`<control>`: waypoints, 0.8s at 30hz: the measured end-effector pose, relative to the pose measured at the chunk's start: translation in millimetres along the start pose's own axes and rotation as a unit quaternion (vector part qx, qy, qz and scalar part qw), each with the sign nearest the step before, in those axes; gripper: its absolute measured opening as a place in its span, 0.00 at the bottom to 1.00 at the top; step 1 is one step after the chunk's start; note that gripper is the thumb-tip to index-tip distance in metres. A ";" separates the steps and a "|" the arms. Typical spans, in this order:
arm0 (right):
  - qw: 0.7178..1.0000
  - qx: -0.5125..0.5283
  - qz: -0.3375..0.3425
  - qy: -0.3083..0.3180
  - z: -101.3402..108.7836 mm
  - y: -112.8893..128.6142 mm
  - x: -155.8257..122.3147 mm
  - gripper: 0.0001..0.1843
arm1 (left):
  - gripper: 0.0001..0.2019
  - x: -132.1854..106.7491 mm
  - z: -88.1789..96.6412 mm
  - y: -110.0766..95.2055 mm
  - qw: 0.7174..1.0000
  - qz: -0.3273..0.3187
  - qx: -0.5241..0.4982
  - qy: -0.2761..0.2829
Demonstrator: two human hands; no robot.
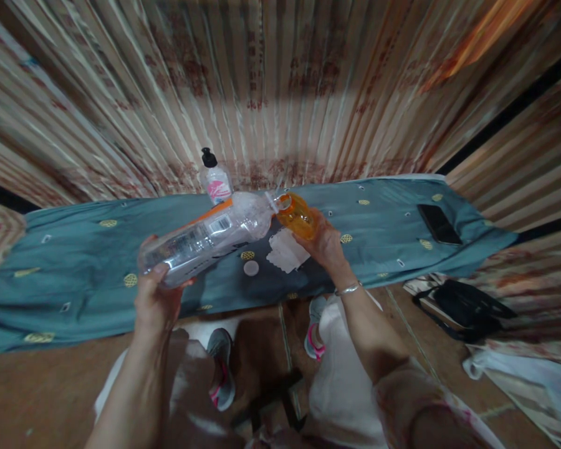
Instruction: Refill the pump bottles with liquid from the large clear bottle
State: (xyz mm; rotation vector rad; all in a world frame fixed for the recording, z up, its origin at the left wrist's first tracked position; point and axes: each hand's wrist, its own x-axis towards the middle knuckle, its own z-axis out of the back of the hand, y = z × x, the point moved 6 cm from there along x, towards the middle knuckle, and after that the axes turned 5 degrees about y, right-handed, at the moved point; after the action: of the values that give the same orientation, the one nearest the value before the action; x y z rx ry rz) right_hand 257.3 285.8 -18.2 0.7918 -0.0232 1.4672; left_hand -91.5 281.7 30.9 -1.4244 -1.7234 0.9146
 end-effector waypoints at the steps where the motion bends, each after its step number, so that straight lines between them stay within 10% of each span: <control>1: 1.000 -0.002 0.001 -0.002 -0.2 0.1 -0.3 0.40 | 0.27 0.5 0.7 0.6 1.000 -0.001 -0.001 0.003; 24: 0.999 -0.009 -0.003 0.041 4.1 5.3 1.1 0.39 | 0.25 3.3 6.4 -0.8 0.999 -0.034 0.018 0.026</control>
State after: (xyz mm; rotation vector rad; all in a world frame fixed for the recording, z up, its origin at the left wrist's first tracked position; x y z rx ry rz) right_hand 254.7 284.3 -12.2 0.7158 0.0274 1.4895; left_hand -97.9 284.3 28.7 -1.3462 -1.6996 0.8602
